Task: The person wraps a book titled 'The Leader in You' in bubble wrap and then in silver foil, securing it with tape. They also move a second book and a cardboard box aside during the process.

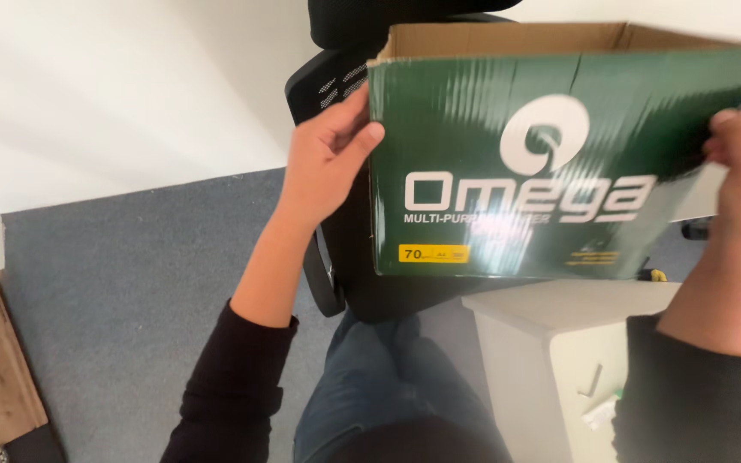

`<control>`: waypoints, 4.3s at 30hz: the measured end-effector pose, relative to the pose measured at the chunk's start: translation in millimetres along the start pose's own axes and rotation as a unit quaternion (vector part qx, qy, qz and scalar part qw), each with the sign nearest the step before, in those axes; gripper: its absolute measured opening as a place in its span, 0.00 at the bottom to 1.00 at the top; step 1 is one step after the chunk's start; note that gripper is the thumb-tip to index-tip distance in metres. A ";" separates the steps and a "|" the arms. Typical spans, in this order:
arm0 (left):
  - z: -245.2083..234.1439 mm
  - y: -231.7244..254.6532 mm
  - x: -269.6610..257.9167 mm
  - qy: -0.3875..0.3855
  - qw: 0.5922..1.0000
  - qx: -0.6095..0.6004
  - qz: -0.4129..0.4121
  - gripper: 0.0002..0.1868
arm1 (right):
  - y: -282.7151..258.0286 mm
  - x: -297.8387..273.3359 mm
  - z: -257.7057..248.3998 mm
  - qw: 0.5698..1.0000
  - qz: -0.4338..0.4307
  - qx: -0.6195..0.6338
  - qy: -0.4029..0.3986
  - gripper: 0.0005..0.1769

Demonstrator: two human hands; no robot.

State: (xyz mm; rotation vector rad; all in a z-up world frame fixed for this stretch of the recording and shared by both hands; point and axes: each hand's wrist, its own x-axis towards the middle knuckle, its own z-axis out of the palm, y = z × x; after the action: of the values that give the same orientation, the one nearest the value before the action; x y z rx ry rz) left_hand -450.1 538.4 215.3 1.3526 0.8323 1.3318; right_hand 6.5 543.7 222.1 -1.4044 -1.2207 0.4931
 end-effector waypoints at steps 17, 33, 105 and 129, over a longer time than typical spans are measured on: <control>11.6 115.3 6.8 -0.017 0.959 0.003 0.284 0.20 | -49.2 -2.2 -68.2 0.988 -0.029 0.141 0.056 0.15; 25.1 -69.7 -196.8 0.115 0.983 0.020 -0.139 0.30 | 15.8 -166.7 21.0 0.960 0.261 -0.098 -0.003 0.16; 417.4 -94.7 -327.4 -0.524 0.717 0.361 0.283 0.35 | -17.6 -537.0 -323.7 0.807 0.197 -0.555 0.030 0.39; 538.2 -92.3 -399.6 -0.642 0.706 0.146 0.263 0.28 | -82.6 -583.6 -401.0 0.825 0.228 -0.502 0.127 0.34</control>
State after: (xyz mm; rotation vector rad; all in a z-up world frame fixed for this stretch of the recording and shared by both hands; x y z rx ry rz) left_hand 30.1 78.4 89.9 2.3687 -0.3871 0.2930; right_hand 98.4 -162.9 200.1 -2.6028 -0.9151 -0.0944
